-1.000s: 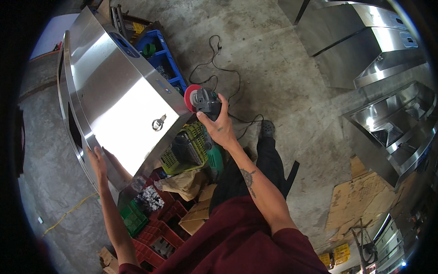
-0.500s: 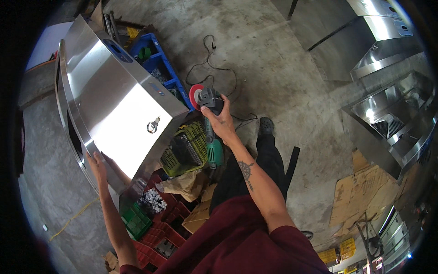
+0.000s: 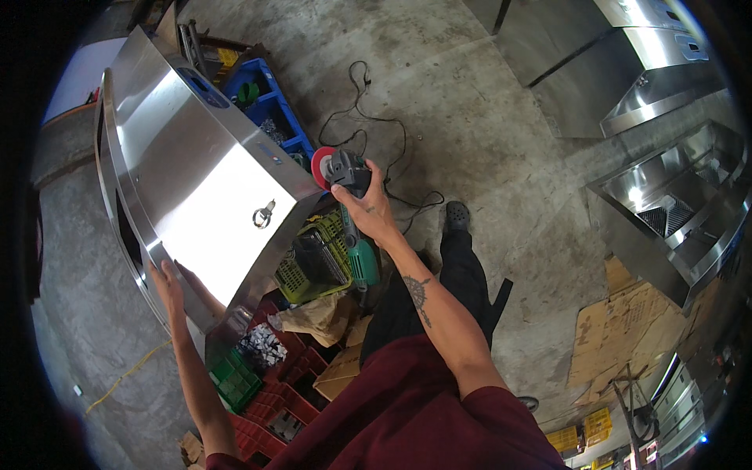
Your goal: The person uses a handheld angle grinder with a polishing pad to smooth and polish the edges and surfaces of a stainless steel kitchen hood. They hold the hood with one hand while moving the tool along seams and flat areas, then reposition the hood to access different sides.
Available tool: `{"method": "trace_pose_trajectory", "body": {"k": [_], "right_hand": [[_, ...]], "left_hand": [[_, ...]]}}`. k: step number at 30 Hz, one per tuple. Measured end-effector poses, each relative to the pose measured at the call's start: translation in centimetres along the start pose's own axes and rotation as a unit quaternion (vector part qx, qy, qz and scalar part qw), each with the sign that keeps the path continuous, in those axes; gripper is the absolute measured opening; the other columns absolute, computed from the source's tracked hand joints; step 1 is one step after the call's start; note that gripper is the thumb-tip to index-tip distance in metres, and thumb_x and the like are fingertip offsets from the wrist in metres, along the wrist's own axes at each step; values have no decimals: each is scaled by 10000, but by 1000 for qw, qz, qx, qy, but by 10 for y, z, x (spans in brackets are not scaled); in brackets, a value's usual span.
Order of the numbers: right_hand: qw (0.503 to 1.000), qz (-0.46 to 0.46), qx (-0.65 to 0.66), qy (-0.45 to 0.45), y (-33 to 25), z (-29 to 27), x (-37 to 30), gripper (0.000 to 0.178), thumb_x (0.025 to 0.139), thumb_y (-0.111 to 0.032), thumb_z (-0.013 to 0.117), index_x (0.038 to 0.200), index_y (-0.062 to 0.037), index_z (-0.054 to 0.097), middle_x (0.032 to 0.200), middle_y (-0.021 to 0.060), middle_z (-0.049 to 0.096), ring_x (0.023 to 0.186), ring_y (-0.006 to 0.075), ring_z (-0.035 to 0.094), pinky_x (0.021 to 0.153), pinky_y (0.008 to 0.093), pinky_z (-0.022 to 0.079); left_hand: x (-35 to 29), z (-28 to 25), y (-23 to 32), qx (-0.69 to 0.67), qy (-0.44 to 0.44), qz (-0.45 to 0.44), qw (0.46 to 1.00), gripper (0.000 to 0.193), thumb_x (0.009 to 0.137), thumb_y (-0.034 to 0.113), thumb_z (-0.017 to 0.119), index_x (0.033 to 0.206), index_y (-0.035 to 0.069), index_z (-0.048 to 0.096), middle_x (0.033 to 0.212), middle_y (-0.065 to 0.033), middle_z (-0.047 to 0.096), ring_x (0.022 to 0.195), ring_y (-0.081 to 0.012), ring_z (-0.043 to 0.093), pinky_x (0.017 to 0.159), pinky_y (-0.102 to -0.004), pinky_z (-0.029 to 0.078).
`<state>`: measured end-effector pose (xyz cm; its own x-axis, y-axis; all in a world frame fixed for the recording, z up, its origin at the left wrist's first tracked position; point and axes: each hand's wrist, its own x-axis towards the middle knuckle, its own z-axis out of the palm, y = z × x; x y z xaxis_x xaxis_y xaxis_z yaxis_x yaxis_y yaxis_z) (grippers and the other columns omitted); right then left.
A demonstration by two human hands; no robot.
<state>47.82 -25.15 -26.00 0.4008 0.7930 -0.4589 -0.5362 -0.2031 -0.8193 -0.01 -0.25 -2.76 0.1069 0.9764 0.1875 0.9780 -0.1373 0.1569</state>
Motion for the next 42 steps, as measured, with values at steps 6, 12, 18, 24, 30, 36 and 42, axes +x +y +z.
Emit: {"method": "trace_pose_trajectory", "body": {"k": [6, 12, 18, 24, 30, 36, 42], "right_hand": [[999, -34, -3, -5, -9, 11, -8, 1082, 985, -562, 830, 1720, -33, 237, 1507, 304, 612, 1370, 381, 657, 1148, 455, 508], [997, -75, 15, -30, -30, 27, -29, 1070, 1000, -542, 823, 1710, -9, 225, 1475, 314, 622, 1342, 364, 673, 1131, 441, 520], [995, -90, 44, -11, -24, 33, -26, 1023, 1008, -483, 837, 1692, -4, 246, 1466, 267, 629, 1300, 319, 679, 1130, 423, 518], [999, -22, 46, 18, 6, 23, -4, 1009, 995, -476, 853, 1691, -41, 265, 1463, 242, 640, 1309, 313, 671, 1115, 410, 521], [999, -19, 19, 19, 9, 20, -7, 1034, 990, -519, 847, 1696, -38, 263, 1443, 268, 648, 1285, 334, 693, 1108, 425, 527], [996, -90, 11, -2, -22, 29, -30, 1027, 1012, -504, 826, 1699, -6, 245, 1433, 291, 644, 1274, 345, 704, 1107, 433, 533], [991, -124, 33, -47, -41, 36, -43, 994, 1028, -441, 822, 1699, -7, 230, 1431, 293, 649, 1273, 338, 704, 1108, 434, 532]], "left_hand": [[8, 3, -10, 15, 3, 4, 1000, 788, 1209, 474, 460, 1756, -49, 240, 1813, -304, 273, 1675, -438, 315, 1362, -496, 290], [6, 2, -3, 38, 11, -5, 999, 771, 1208, 448, 474, 1754, -48, 247, 1803, -298, 305, 1660, -430, 354, 1349, -480, 318], [2, 0, 8, -5, -3, -28, 1000, 748, 1209, 419, 483, 1756, -37, 256, 1787, -297, 342, 1621, -421, 429, 1315, -472, 369], [6, 0, -3, 15, 7, -7, 1000, 731, 1213, 396, 479, 1749, -50, 261, 1778, -302, 358, 1607, -426, 448, 1309, -461, 376], [6, 1, -10, 17, 14, -8, 1000, 754, 1211, 424, 473, 1750, -55, 251, 1799, -304, 308, 1662, -435, 347, 1353, -477, 307], [6, 1, -9, 6, 9, -12, 1000, 767, 1209, 445, 468, 1754, -47, 248, 1810, -294, 293, 1668, -435, 333, 1361, -487, 290], [5, 0, -5, 21, 18, -33, 999, 755, 1209, 442, 476, 1761, -23, 255, 1796, -296, 326, 1637, -427, 400, 1338, -470, 331]]}}
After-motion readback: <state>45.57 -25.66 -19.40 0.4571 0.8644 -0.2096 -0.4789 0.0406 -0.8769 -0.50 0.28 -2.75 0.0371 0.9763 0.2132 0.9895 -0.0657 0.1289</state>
